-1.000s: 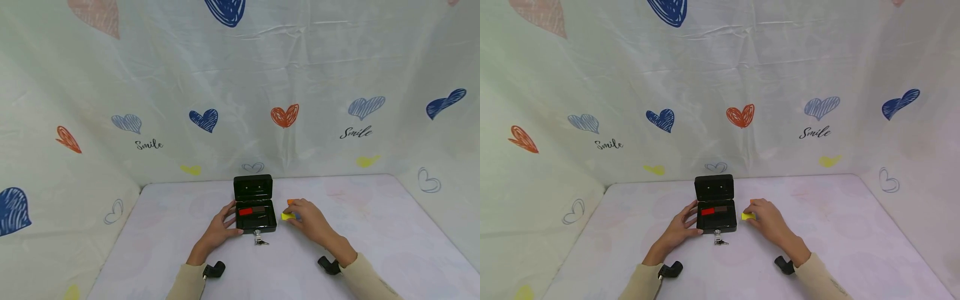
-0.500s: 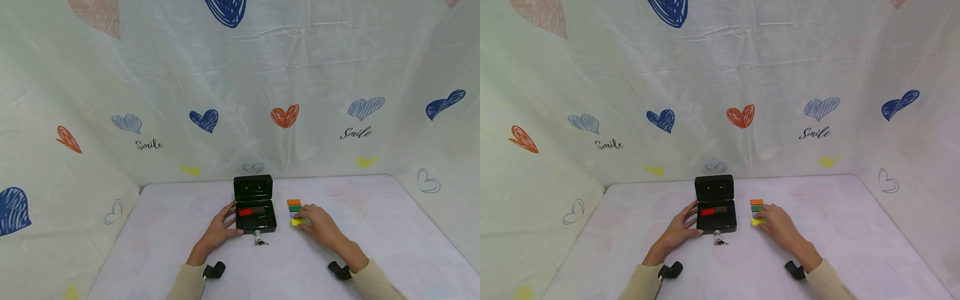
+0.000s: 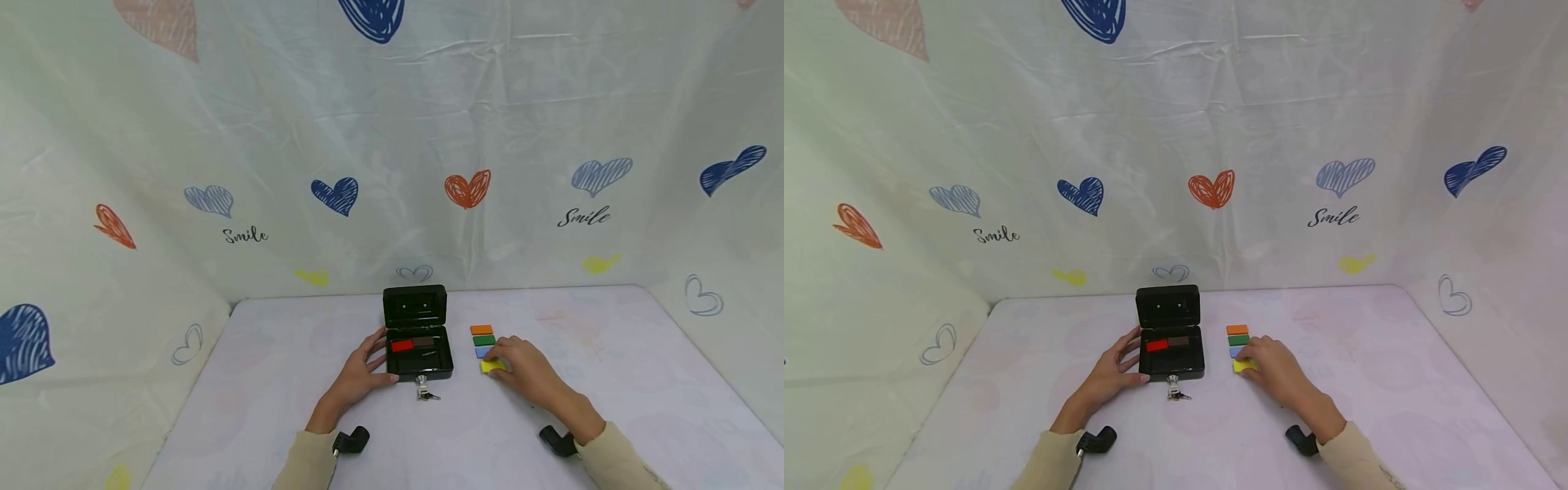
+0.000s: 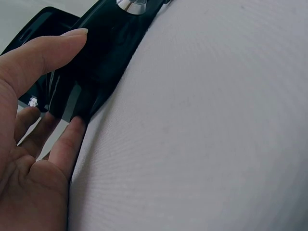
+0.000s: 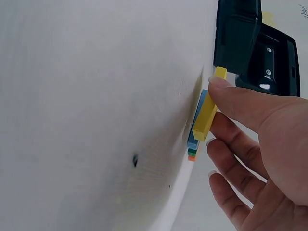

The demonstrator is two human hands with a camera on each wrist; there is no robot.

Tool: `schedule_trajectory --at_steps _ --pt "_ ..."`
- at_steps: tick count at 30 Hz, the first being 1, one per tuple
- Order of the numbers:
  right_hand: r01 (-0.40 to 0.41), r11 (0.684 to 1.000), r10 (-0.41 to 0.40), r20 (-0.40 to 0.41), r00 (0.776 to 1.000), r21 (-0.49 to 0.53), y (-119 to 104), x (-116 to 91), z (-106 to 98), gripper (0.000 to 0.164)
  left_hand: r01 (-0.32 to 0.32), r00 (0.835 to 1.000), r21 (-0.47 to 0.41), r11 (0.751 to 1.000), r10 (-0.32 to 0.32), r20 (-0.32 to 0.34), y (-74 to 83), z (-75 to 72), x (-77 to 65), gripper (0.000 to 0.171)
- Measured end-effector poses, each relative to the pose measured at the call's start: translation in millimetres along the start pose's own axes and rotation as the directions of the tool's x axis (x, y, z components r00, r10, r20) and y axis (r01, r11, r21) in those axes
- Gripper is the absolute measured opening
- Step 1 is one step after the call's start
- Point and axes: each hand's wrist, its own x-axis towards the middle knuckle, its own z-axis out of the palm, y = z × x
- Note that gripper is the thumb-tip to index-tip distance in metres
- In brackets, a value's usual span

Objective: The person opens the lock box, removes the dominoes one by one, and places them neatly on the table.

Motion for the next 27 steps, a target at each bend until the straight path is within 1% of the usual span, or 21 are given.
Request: schedule_trajectory --at_steps 7,16,27 --pt "0.003 1.000 -0.002 0.021 1.000 -0.029 1.5 2.2 1.9 0.022 0.006 1.000 0.001 1.000 -0.006 -0.006 -1.0 0.3 -0.1 0.103" --pt "0.021 0.997 -0.021 0.013 1.000 -0.069 3.4 5.4 5.8 0.025 0.010 1.000 -0.006 1.000 -0.010 -0.005 -0.6 0.3 -0.3 0.104" --pt "0.018 0.998 -0.016 0.033 0.999 -0.068 0.1 8.5 3.9 0.026 0.015 1.000 0.001 1.000 -0.015 -0.010 0.0 0.4 0.4 0.104"
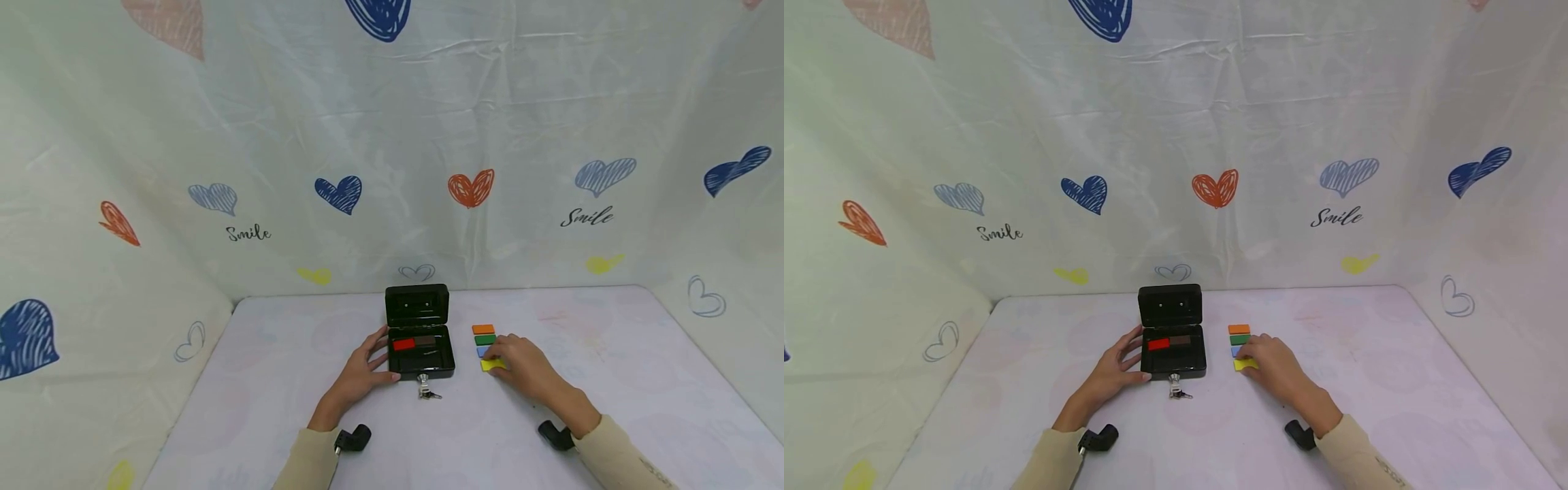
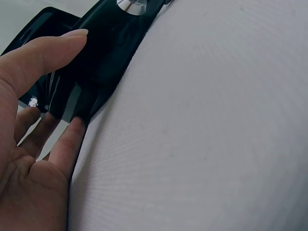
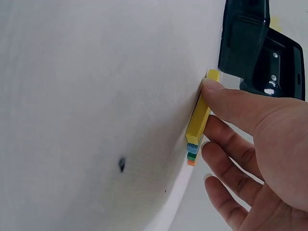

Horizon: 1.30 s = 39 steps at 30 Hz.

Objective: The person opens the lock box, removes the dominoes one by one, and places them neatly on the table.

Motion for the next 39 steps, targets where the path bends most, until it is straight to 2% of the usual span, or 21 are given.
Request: schedule_trajectory --at_steps 14,26,33,39 --pt "-0.026 1.000 0.026 0.017 1.000 0.002 -2.4 2.5 -1.4 0.025 -0.009 1.000 -0.003 1.000 0.009 0.001 -3.0 -0.6 1.4 0.104" --pt "-0.017 1.000 0.017 0.009 1.000 -0.013 -3.5 3.6 -2.3 0.025 -0.017 1.000 0.000 1.000 0.017 0.004 -1.4 -0.3 0.8 0.104" --pt "0.047 0.999 -0.047 -0.047 0.998 -0.006 -6.0 4.1 -5.9 0.026 -0.015 1.000 0.003 1.000 0.015 0.003 0.2 0.0 -0.2 0.105" --pt "0.119 0.992 -0.122 -0.127 0.984 -0.030 -15.4 9.9 -11.2 0.027 -0.010 1.000 0.006 1.000 0.010 0.000 1.1 0.2 -0.3 0.104"
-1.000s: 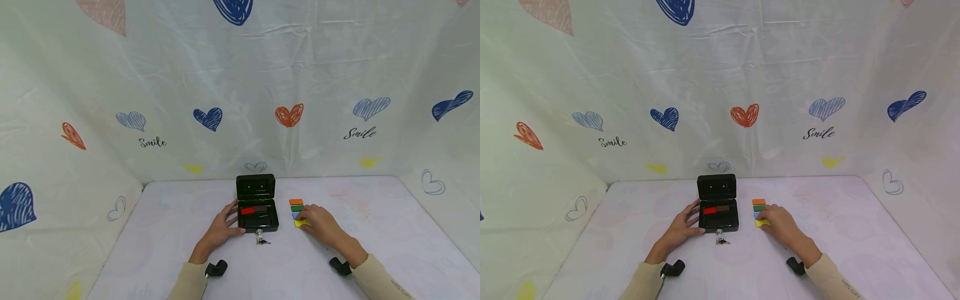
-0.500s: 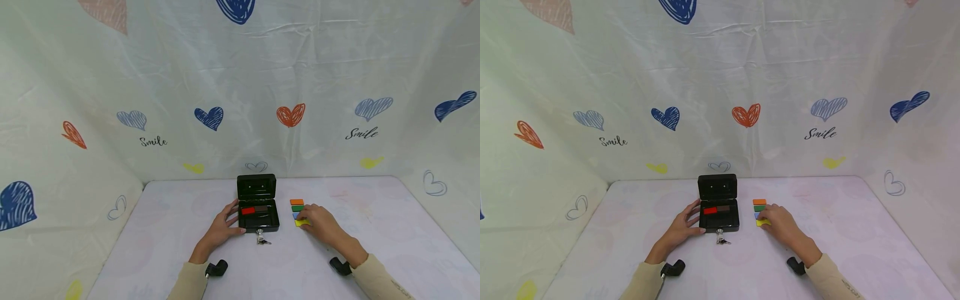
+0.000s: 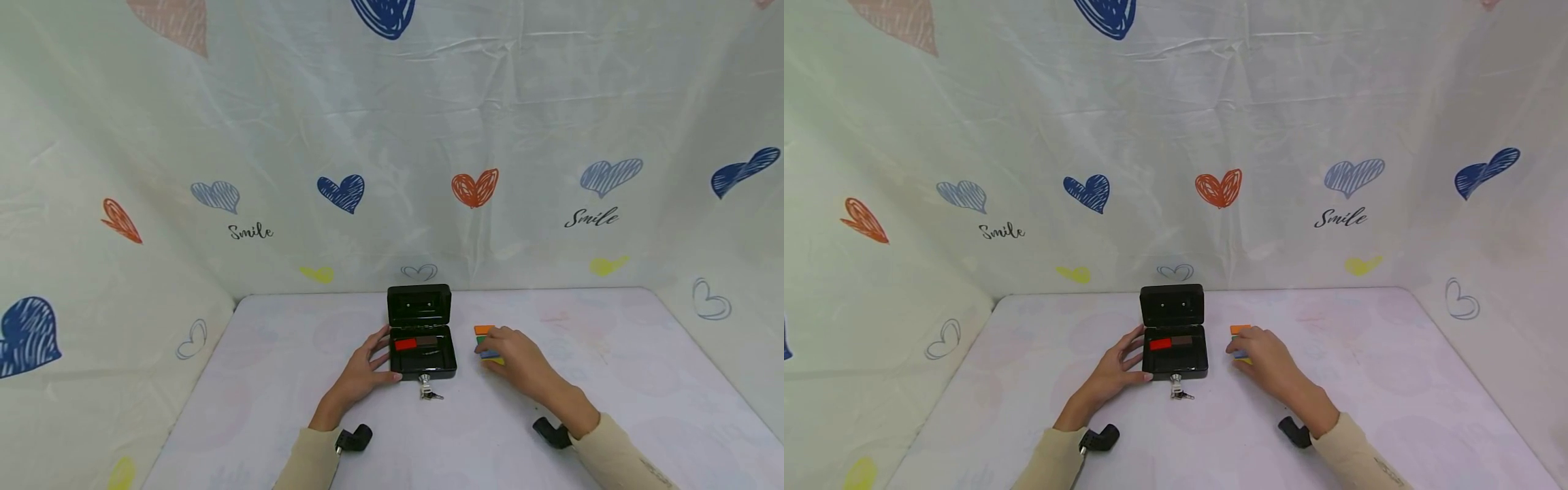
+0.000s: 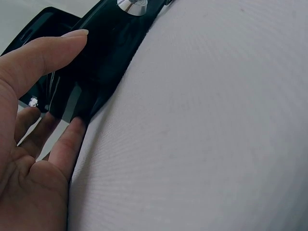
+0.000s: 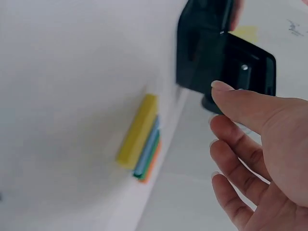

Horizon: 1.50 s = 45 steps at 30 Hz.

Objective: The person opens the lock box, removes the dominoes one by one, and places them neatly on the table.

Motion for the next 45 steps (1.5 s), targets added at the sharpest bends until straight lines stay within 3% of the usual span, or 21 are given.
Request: schedule_trajectory --at_steps 6,14,24,39,45 --pt "0.072 0.997 -0.069 -0.073 0.995 0.028 -11.6 13.7 -2.4 0.027 0.013 1.000 0.004 1.000 -0.013 -0.007 -0.6 -0.1 0.3 0.103" --pt "0.093 0.994 -0.089 -0.079 0.993 0.058 -28.4 37.1 -0.6 0.028 0.014 1.000 0.013 1.000 -0.014 -0.011 -1.1 0.3 1.1 0.102" --pt "0.114 0.992 -0.113 -0.014 0.993 0.047 -46.8 64.0 9.2 0.027 0.015 1.000 0.005 1.000 -0.015 -0.002 -1.3 -0.1 1.7 0.102" --pt "0.059 0.996 -0.064 0.077 0.995 0.063 -57.7 81.2 30.0 0.027 0.020 1.000 -0.014 1.000 -0.020 0.013 -1.1 -0.8 -0.3 0.102" --pt "0.003 0.997 -0.012 0.115 0.993 0.073 -60.3 85.2 35.7 0.029 0.013 1.000 -0.024 1.000 -0.013 0.016 -1.8 -1.2 0.3 0.102"
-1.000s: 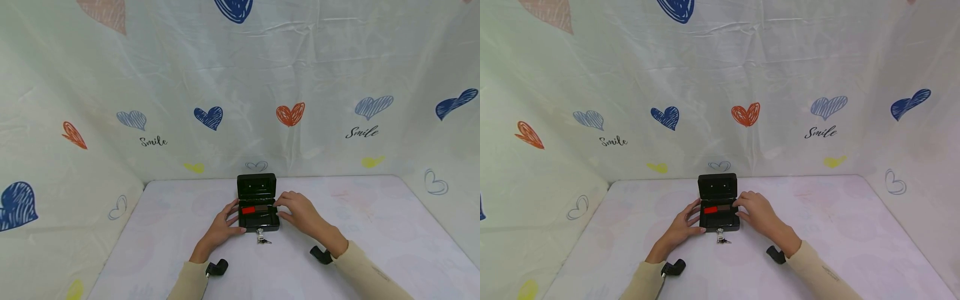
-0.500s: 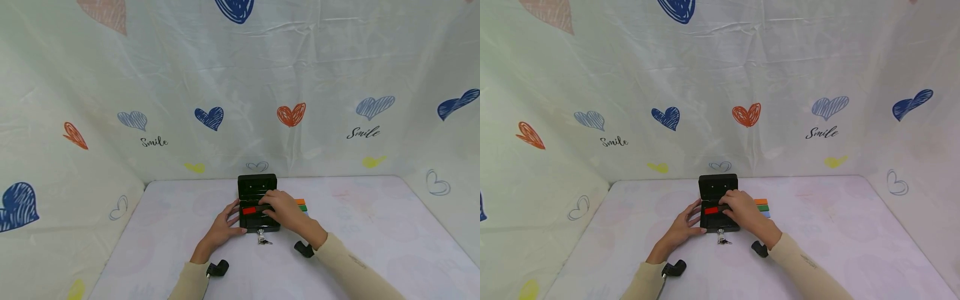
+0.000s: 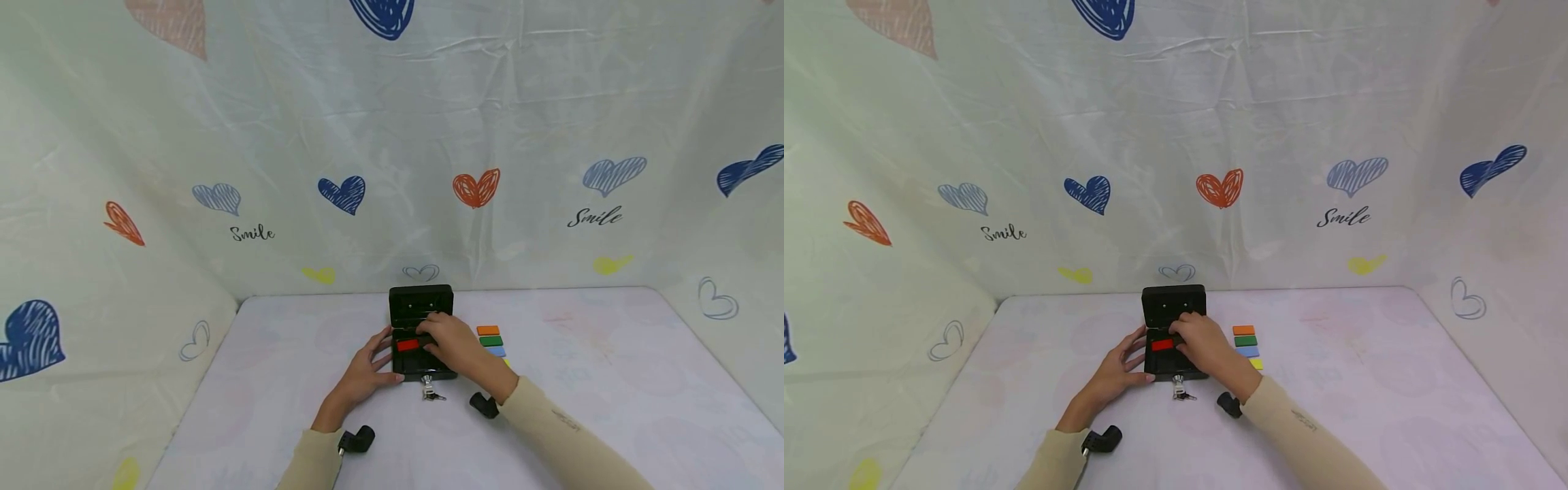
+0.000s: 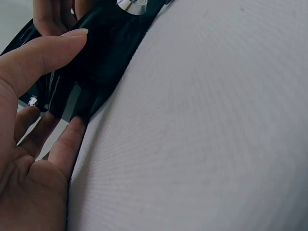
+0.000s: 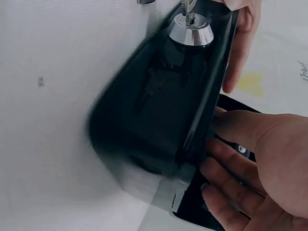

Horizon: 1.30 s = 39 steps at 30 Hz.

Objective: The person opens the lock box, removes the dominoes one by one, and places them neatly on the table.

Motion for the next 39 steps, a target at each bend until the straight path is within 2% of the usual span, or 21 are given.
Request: schedule_trajectory --at_steps 8,14,21,31,39 --pt "-0.080 0.996 0.078 0.049 0.996 0.041 -4.4 3.1 4.7 0.029 0.000 1.000 -0.006 1.000 0.000 0.001 -2.3 0.6 -0.2 0.102" --pt "-0.106 0.994 0.105 0.084 0.991 0.006 -5.5 4.3 10.4 0.031 -0.001 1.000 -0.003 1.000 0.001 -0.004 -2.3 1.2 -0.7 0.102" --pt "-0.113 0.993 0.115 0.099 0.988 -0.026 -6.8 3.1 11.2 0.027 0.001 1.000 0.010 1.000 -0.001 -0.008 -0.3 1.3 -0.8 0.101" --pt "-0.083 0.994 0.089 0.073 0.993 -0.074 -6.9 1.0 11.4 0.025 -0.007 1.000 0.011 1.000 0.007 -0.007 0.5 0.5 0.4 0.102" --pt "-0.080 0.992 0.087 0.066 0.994 -0.100 -5.8 -0.1 13.1 0.017 -0.006 1.000 0.010 1.000 0.006 -0.007 -1.5 0.2 0.5 0.102"
